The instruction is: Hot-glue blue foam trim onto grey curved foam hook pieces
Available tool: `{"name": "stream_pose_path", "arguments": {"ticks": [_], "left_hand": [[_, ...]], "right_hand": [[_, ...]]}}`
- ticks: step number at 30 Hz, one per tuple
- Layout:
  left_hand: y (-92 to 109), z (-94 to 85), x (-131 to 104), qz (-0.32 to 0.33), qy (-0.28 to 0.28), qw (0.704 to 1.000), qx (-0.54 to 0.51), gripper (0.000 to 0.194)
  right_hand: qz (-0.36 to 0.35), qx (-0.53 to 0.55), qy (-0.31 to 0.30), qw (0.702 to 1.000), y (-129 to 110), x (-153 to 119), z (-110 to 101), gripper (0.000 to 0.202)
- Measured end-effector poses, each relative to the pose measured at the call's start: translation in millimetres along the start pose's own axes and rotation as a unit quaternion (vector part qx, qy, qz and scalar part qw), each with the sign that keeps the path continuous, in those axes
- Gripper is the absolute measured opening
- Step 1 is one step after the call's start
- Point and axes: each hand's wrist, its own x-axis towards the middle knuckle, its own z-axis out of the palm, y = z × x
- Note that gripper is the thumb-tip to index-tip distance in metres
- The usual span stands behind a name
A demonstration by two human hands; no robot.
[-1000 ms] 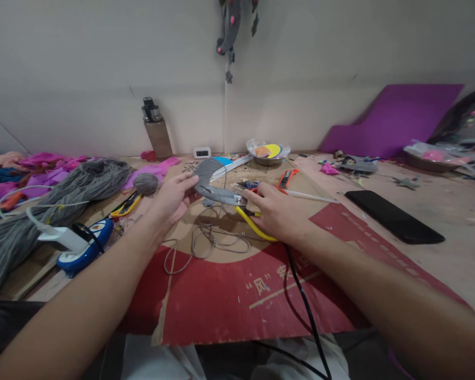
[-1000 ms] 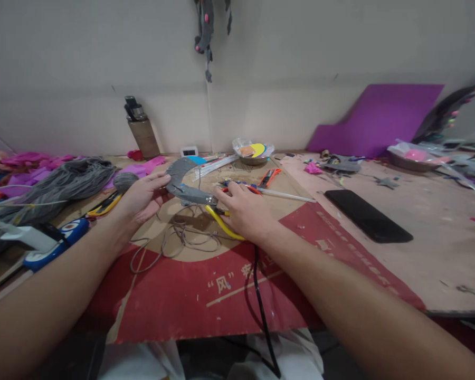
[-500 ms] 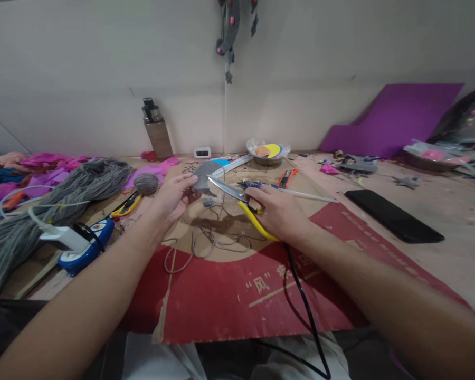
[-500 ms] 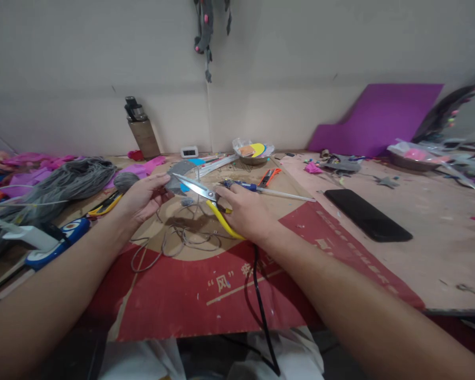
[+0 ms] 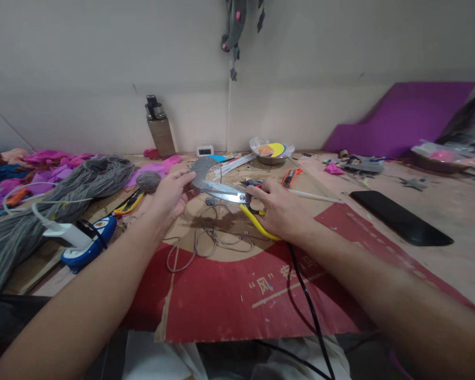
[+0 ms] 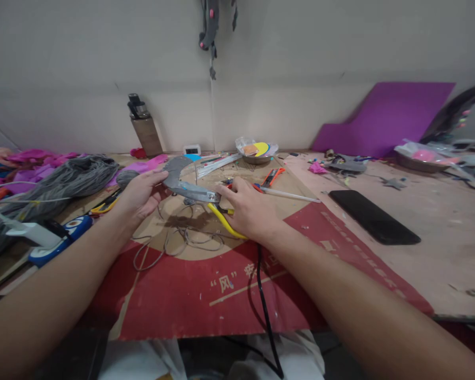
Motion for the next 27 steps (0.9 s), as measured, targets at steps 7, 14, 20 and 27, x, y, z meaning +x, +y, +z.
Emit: {"name": "stream_pose_path", "arguments": {"ticks": [7, 14, 20, 27], "left_hand": [[0.8, 1.7, -3.4, 0.022, -0.019, 1.0, 0.009, 0.007], [1.5, 2.2, -4.6, 0.015, -0.035, 0.999, 0.019, 0.009], [-0.9, 0.2, -2.5, -0.011, -0.033, 0.999, 0.012, 0.006], [-2.5, 0.6, -0.6, -0.04, -0.028, 0.999, -0.016, 0.005]], "right_hand": [[-0.018, -0.001, -0.012, 1.0, -1.8, 0.6, -4.9, 0.038], [-0.017, -0.004, -0.022, 1.0, -2.5, 0.2, -4.7, 0.04], [-0.017, -0.024, -0.037, 0.999, -2.8, 0.3, -5.7, 0.039], [-0.03, -0.023, -0.017, 0.999, -1.4, -0.3, -1.5, 0.038]]}}
